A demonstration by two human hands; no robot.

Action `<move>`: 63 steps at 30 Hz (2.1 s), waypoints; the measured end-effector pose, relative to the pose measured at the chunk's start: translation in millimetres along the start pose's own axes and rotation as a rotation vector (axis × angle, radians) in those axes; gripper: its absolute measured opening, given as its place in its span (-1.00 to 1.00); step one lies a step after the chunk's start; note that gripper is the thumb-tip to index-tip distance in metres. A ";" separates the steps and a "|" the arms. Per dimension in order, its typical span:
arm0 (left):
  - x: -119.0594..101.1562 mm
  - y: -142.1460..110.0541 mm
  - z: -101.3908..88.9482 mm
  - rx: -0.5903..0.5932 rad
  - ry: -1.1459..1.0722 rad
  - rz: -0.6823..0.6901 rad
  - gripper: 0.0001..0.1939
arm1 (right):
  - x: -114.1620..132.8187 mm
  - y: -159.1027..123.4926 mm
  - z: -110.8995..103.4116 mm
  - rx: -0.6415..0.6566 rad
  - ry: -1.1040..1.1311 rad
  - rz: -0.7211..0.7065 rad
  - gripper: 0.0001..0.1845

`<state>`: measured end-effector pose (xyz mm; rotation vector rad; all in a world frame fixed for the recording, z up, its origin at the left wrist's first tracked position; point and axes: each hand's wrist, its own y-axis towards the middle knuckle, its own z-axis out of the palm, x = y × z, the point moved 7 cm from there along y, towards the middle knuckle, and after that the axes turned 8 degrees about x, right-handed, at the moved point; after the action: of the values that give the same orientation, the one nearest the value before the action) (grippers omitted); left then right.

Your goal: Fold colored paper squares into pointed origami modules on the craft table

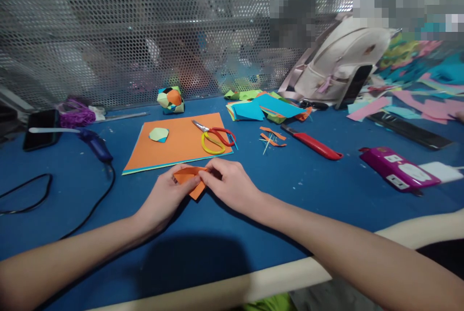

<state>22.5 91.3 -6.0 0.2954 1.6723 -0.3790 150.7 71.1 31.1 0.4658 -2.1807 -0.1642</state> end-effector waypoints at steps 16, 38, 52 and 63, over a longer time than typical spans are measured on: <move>-7.1 -3.0 -6.2 -0.096 0.018 0.039 -0.82 | -5.0 0.1 8.9 0.034 0.051 0.110 -0.80; -13.7 -8.8 6.8 0.093 0.099 0.068 -0.68 | -3.1 0.5 -1.2 -0.013 -0.022 0.079 -0.78; -15.7 -4.4 -0.1 0.017 0.181 0.096 -0.72 | -4.0 0.2 -0.1 0.012 -0.009 0.058 -0.82; -12.9 -3.4 -0.5 0.016 0.112 0.077 -0.76 | -2.7 -0.2 0.0 0.027 -0.010 0.036 -0.83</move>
<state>22.4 88.7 7.1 0.3979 1.7624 -0.3225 152.2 72.0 29.0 0.4410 -2.2017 -0.1175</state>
